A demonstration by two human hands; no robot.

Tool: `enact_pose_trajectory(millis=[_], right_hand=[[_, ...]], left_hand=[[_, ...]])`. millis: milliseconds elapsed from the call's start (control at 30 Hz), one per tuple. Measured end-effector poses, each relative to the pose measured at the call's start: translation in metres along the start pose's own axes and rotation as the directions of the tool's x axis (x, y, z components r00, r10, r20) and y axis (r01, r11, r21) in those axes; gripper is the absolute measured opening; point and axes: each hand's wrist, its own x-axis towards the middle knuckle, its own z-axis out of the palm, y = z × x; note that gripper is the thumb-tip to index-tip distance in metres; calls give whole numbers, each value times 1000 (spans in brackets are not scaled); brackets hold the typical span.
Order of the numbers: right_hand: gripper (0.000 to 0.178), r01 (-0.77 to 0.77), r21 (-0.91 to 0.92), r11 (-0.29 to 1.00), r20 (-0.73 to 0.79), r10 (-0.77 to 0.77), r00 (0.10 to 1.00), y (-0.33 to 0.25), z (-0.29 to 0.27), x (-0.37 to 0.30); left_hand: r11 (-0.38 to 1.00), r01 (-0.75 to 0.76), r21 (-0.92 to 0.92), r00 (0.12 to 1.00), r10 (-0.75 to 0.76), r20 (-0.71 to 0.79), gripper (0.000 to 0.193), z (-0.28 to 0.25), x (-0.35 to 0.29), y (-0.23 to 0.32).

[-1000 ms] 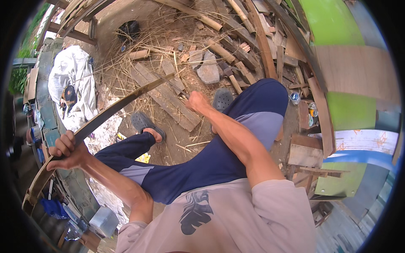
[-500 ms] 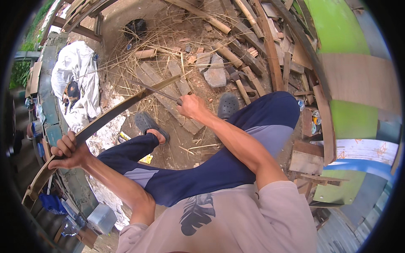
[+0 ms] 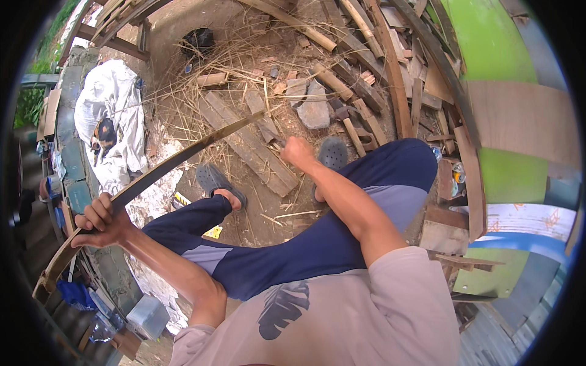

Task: The person sits on the ground and uses a knife to shave thin strips from bamboo pieces, holding the bamboo with one hand and shaving with the other. The person occasionally places shaved pieces onto a nearby wooden frame.

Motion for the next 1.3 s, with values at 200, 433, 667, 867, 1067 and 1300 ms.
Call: enact_pose_trajectory(millis=[200,433,667,867,1067,1300], right_hand=[[35,-25,-79,997,-12,24,1000,0,-4,14],[33,96,-44,994,-42,-98,994,-9,-1,-8],[39,-184,-53,982,56,187,981,49,18,30],[37,35,-26,999,3,-35,999,-3,8,0],[35,191,76,979,-20,-191,981,-40,-1,-27],[38,-33,20,999,68,32,997,8,-4,0]], left_hand=[[996,5,87,991,7,-132,58,2,3,1],[989,-36,146,988,57,-142,60,3,-3,2],[991,-25,132,990,43,-133,60,13,6,-4],[975,-22,219,968,76,-241,61,21,6,-4],[971,-32,235,958,96,-269,61,24,7,-6],[972,-37,232,960,99,-262,62,19,4,-4]])
